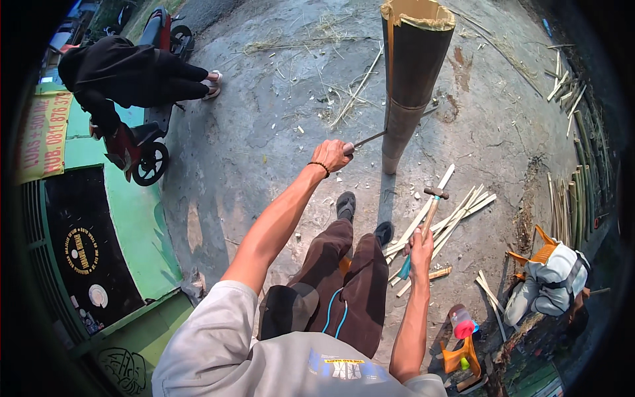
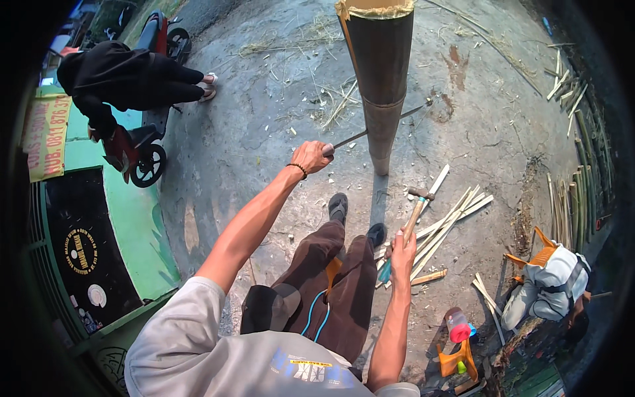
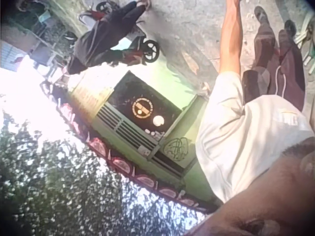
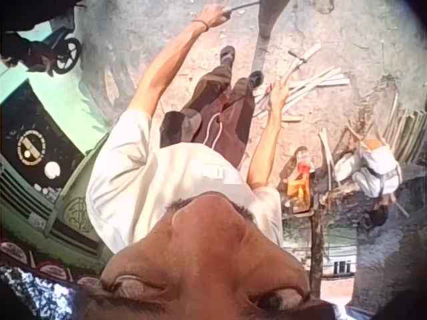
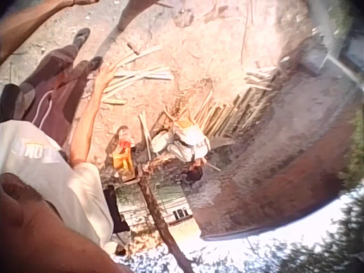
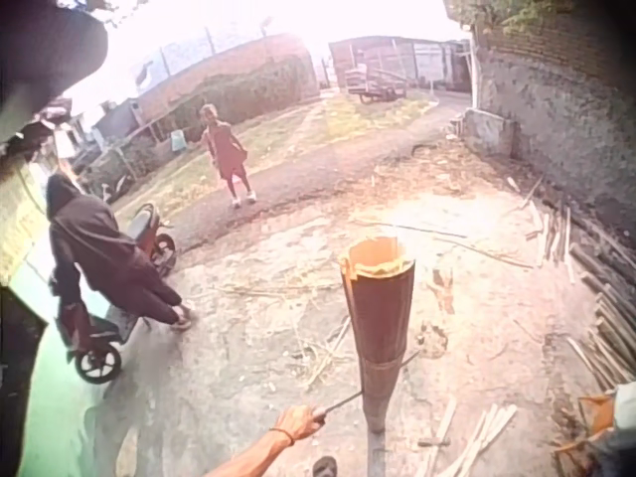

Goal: The person strikes a blade into the top of a bamboo pole with a hammer and pulls it downward to split the wood. They repeat this action to divide the pole into multiple sections.

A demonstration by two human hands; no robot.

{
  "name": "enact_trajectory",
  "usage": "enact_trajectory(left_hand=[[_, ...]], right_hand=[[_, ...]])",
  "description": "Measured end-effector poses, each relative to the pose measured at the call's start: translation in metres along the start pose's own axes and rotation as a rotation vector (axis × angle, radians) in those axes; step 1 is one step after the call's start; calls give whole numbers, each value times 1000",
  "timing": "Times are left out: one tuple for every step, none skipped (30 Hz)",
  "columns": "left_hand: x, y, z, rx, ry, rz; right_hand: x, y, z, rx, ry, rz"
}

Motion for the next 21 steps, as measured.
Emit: enact_trajectory(left_hand=[[-5,-1,9,13,-8,-30],[-9,0,13,25,-52,-19],[-15,0,20,11,-43,-10],[-20,1,26,-1,-34,1],[-21,3,32,2,-42,-3],[-26,3,32,-5,-15,25],[-31,5,31,-7,14,54],[-32,9,34,3,18,52],[-39,8,34,-48,75,79],[-42,5,30,-103,135,101],[-39,5,21,-130,174,97],[-35,3,17,-140,214,98],[-39,-10,14,-128,206,105],[-41,-17,9,-155,251,85],[-46,-24,3,-174,279,28],[-44,-22,-6,-164,328,14],[-42,-21,-13,-153,356,0],[-39,-21,-21,-155,379,-22],[-37,-19,-28,-148,402,-46],[-32,-21,-30,-142,416,-79],[-26,-24,-30,-152,415,-128]], right_hand=[[6,-9,-11,-29,-11,0],[14,-18,-21,-58,-21,1],[21,-26,-32,-61,-41,19],[26,-34,-45,-66,-59,39],[23,-41,-56,-58,-69,43],[24,-40,-63,-58,-66,39],[25,-42,-69,-79,-46,92],[21,-45,-76,-105,-23,145],[14,-49,-84,-107,-22,156],[4,-46,-92,-112,-15,196],[0,-39,-96,-100,-23,246],[-16,-35,-111,-72,-77,322],[-34,-28,-126,-77,-105,317],[-38,-22,-131,-58,-97,312],[-45,-21,-143,-71,-135,299],[-54,-24,-158,-80,-176,294],[-61,-25,-172,-101,-189,263],[-65,-25,-189,-110,-211,227],[-68,-33,-208,-129,-272,223],[-70,-34,-221,-136,-328,216],[-65,-34,-226,-143,-354,209]])
Point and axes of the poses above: each hand's wrist, its own z-axis away from the middle knuckle, its own y-axis out of the palm, x = y × z, the point moved 5 cm from there along -z, towards the middle knuckle, and after that the axes turned 4 degrees about -x, right-handed, at the moved point
